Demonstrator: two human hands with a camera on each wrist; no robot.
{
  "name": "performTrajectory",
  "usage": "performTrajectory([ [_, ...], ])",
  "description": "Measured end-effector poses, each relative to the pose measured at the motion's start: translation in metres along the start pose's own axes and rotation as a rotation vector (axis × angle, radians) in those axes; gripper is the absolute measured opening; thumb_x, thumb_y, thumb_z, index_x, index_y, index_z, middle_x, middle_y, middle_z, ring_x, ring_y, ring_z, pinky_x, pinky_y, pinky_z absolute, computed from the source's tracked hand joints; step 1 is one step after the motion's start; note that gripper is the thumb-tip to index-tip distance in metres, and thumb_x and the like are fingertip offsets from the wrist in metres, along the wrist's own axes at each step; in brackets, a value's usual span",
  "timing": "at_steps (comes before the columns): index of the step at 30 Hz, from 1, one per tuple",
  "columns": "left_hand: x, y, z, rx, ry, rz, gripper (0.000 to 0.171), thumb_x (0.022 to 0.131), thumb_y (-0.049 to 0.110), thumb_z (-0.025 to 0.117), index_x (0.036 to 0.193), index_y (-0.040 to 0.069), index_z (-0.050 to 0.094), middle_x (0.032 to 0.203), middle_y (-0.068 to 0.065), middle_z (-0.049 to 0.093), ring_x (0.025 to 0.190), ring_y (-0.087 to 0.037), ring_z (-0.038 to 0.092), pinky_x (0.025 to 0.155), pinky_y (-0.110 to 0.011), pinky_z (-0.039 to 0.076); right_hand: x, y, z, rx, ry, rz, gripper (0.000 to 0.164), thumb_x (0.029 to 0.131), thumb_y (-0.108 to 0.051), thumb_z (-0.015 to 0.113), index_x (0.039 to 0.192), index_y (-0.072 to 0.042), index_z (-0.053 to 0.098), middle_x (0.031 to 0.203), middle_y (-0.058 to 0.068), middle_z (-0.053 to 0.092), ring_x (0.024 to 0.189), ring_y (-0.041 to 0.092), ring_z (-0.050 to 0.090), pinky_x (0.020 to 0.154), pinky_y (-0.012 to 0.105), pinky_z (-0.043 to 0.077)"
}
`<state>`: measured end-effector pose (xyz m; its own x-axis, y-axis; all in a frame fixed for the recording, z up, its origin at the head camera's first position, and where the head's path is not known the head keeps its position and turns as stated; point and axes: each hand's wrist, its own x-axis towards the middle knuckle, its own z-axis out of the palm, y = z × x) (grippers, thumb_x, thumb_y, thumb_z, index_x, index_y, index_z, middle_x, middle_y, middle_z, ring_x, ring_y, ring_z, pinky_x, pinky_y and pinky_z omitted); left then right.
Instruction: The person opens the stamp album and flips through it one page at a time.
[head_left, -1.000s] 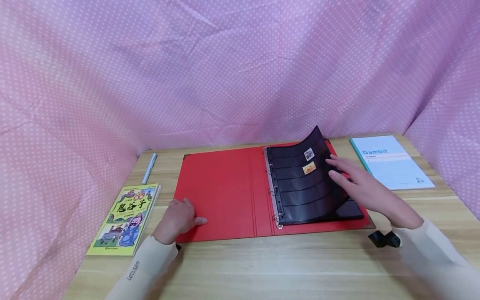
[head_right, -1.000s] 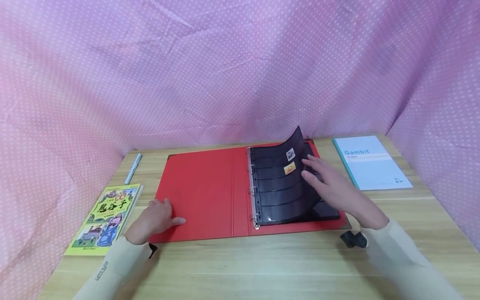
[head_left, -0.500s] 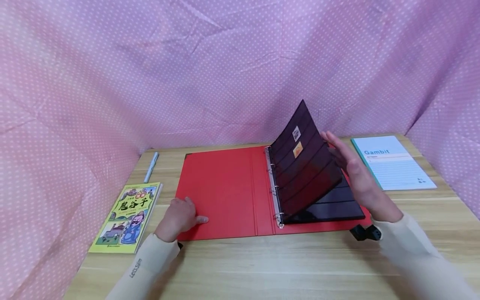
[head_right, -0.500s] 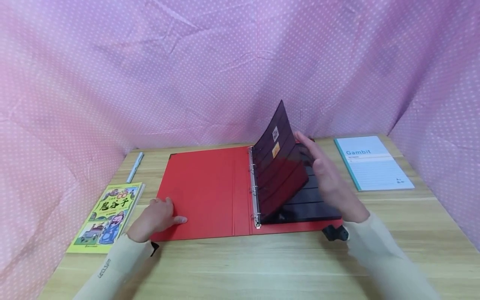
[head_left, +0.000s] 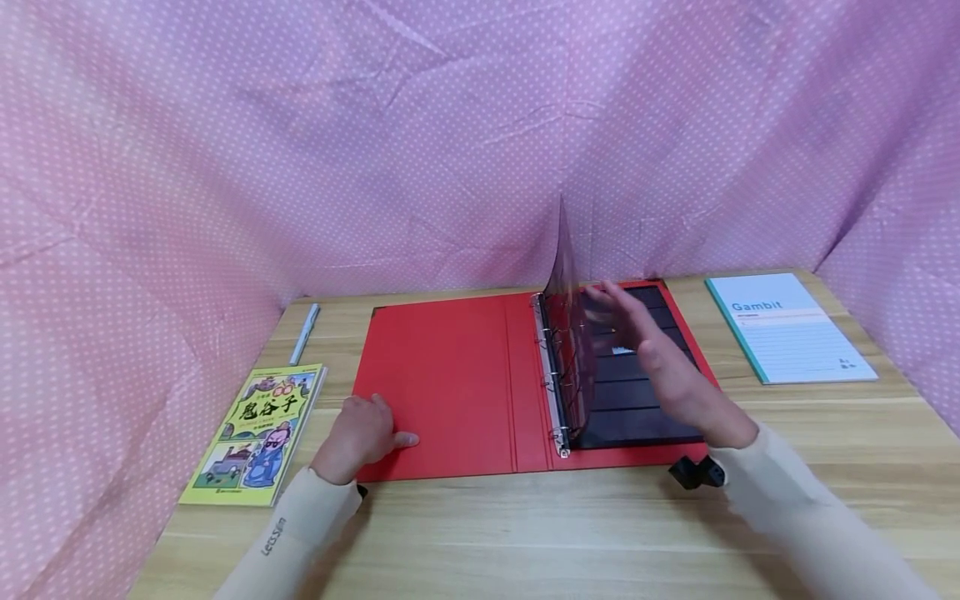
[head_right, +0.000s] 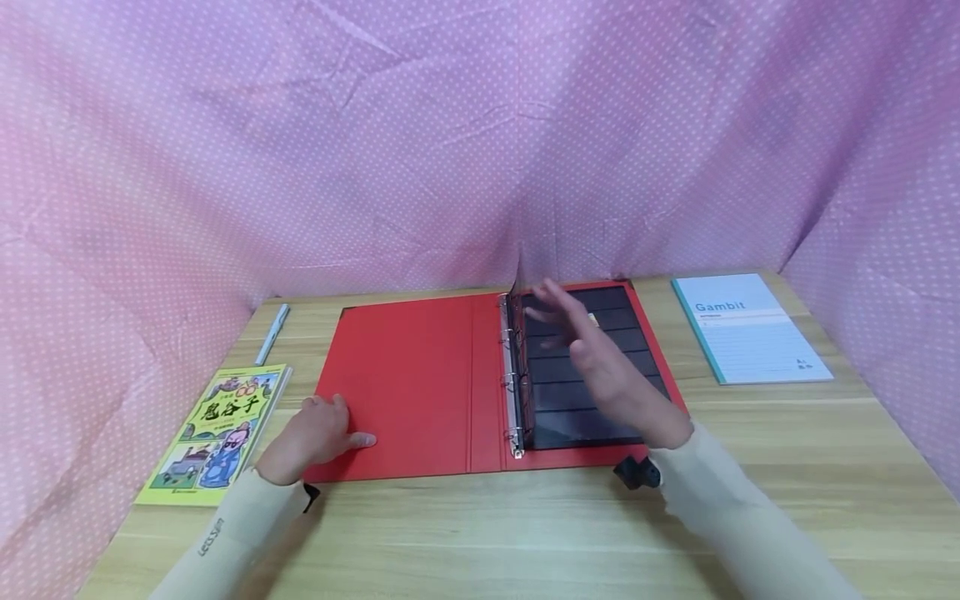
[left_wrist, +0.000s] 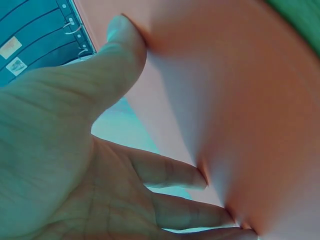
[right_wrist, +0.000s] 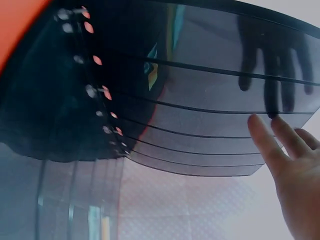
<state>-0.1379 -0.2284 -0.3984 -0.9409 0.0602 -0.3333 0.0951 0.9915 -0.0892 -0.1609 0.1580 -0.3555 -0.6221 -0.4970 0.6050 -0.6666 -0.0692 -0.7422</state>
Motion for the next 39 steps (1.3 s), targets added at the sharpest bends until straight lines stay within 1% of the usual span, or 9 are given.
performTrajectory([
  [4, 0.0, -0.001, -0.001, -0.033, -0.016, -0.018, 0.083, 0.07, 0.048, 0.079, 0.117, -0.014, 0.049, 0.093, -0.026, 0.053, 0.092, -0.038, 0.05, 0.071, -0.042, 0.054, -0.006, 0.006, 0.006, -0.109, -0.083, 0.179, 0.051, 0.104, -0.022, 0.029, 0.152, -0.014, 0.015, 0.15, 0.009, 0.028, 0.132, 0.03, 0.034, 0.102, 0.039, 0.037],
  [7, 0.001, -0.005, -0.004, -0.085, -0.035, -0.037, 0.072, 0.071, 0.047, 0.079, 0.109, -0.009, 0.053, 0.084, -0.021, 0.054, 0.083, -0.033, 0.053, 0.065, -0.038, 0.054, -0.011, 0.012, 0.01, -0.239, -0.134, 0.312, 0.047, 0.103, -0.014, 0.034, 0.149, -0.019, 0.027, 0.147, 0.0, 0.035, 0.132, 0.022, 0.035, 0.104, 0.045, 0.033],
  [12, 0.005, -0.019, -0.015, -0.225, -0.028, -0.031, 0.056, 0.082, 0.043, 0.071, 0.113, -0.002, 0.058, 0.083, -0.014, 0.058, 0.073, -0.025, 0.055, 0.063, -0.037, 0.05, -0.017, 0.023, 0.017, -0.373, -0.205, 0.364, 0.035, 0.102, -0.021, 0.043, 0.137, -0.02, 0.05, 0.135, -0.006, 0.048, 0.123, 0.015, 0.044, 0.1, 0.044, 0.039],
  [16, 0.007, -0.034, -0.03, -0.331, 0.063, 0.034, 0.056, 0.095, 0.036, 0.055, 0.132, -0.005, 0.048, 0.115, -0.026, 0.057, 0.099, -0.04, 0.056, 0.084, -0.051, 0.048, -0.021, 0.03, 0.024, -0.446, -0.282, 0.363, 0.031, 0.101, -0.024, 0.048, 0.128, -0.021, 0.059, 0.135, -0.007, 0.048, 0.124, 0.014, 0.043, 0.098, 0.04, 0.041],
  [20, 0.009, -0.038, -0.052, -0.444, 0.202, 0.102, 0.056, 0.101, 0.033, 0.043, 0.142, -0.003, 0.036, 0.137, -0.029, 0.041, 0.124, -0.046, 0.039, 0.099, -0.059, 0.033, -0.021, 0.032, 0.029, -0.487, -0.332, 0.366, 0.028, 0.098, -0.018, 0.054, 0.123, -0.016, 0.064, 0.14, -0.003, 0.046, 0.132, 0.022, 0.035, 0.103, 0.042, 0.036],
  [22, 0.011, -0.032, -0.061, -0.476, 0.236, 0.131, 0.058, 0.101, 0.036, 0.041, 0.146, 0.0, 0.032, 0.143, -0.027, 0.035, 0.13, -0.046, 0.031, 0.102, -0.06, 0.028, -0.02, 0.032, 0.032, -0.495, -0.357, 0.376, 0.029, 0.096, -0.015, 0.056, 0.124, -0.013, 0.063, 0.142, -0.001, 0.045, 0.134, 0.027, 0.031, 0.104, 0.044, 0.033],
  [28, 0.021, 0.001, -0.065, -0.456, 0.185, 0.156, 0.069, 0.096, 0.047, 0.047, 0.151, 0.014, 0.022, 0.147, -0.021, 0.028, 0.133, -0.044, 0.025, 0.098, -0.063, 0.031, -0.013, 0.027, 0.042, -0.542, -0.39, 0.433, 0.027, 0.096, -0.012, 0.055, 0.122, -0.012, 0.063, 0.143, 0.002, 0.044, 0.134, 0.032, 0.029, 0.103, 0.048, 0.034],
  [33, 0.035, 0.028, -0.051, -0.361, 0.09, 0.163, 0.079, 0.089, 0.053, 0.056, 0.152, 0.018, 0.022, 0.147, -0.021, 0.028, 0.131, -0.046, 0.025, 0.095, -0.064, 0.034, -0.007, 0.023, 0.049, -0.616, -0.389, 0.448, 0.023, 0.094, -0.01, 0.057, 0.115, -0.01, 0.066, 0.139, 0.004, 0.048, 0.129, 0.03, 0.034, 0.101, 0.046, 0.037],
  [39, 0.047, 0.053, -0.028, -0.199, -0.058, 0.093, 0.089, 0.083, 0.054, 0.064, 0.151, 0.016, 0.023, 0.15, -0.026, 0.018, 0.131, -0.051, 0.02, 0.097, -0.067, 0.029, -0.005, 0.024, 0.049, -0.636, -0.406, 0.443, 0.022, 0.095, -0.01, 0.055, 0.114, -0.008, 0.066, 0.138, 0.006, 0.05, 0.125, 0.029, 0.038, 0.099, 0.045, 0.039],
])
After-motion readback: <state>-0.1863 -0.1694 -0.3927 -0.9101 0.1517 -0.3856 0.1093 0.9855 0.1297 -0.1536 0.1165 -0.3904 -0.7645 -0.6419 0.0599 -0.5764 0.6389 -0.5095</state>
